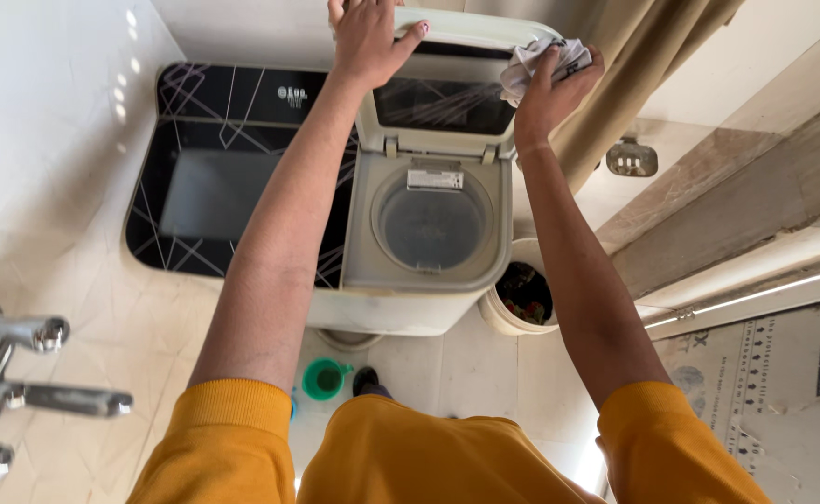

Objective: The person wipes the top surface of a twin-tub washing machine with a white cloth. They open the lid of the right-hand tub, wipe the underside of the lid and the interior rim, then close it. The person continues wiping the top surface and the left-hand tub lid.

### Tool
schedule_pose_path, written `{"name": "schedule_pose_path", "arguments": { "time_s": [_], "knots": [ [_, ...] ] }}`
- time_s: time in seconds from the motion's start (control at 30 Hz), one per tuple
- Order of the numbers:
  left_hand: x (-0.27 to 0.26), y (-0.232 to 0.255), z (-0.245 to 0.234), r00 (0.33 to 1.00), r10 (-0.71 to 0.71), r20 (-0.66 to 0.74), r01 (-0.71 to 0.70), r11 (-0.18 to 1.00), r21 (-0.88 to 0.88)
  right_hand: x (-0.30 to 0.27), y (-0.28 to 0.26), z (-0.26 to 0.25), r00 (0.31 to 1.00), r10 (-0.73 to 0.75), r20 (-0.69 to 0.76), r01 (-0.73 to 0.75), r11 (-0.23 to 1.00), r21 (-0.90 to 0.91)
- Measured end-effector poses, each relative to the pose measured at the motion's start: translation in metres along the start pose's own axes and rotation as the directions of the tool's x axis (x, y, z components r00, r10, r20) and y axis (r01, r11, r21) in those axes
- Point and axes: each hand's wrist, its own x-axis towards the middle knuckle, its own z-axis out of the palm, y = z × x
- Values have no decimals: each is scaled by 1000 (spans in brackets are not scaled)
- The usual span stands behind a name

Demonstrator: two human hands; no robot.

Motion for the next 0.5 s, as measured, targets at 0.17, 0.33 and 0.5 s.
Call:
{"name": "schedule_pose_path", "arguments": {
  "time_s": [0.17,0.33,0.5],
  "knots": [
    [13,11,-17,996,31,-81,-28,999,32,4,15,22,995,-75,-72,73,997,-35],
    [14,18,-30,994,54,-93,-55,998,-7,3,22,30,981,-157,-112,147,985,-96],
    [4,17,-41,974,74,-216,-111,980,-164,-7,13,25,949,-311,-58,243,833,-498]
  ]
}}
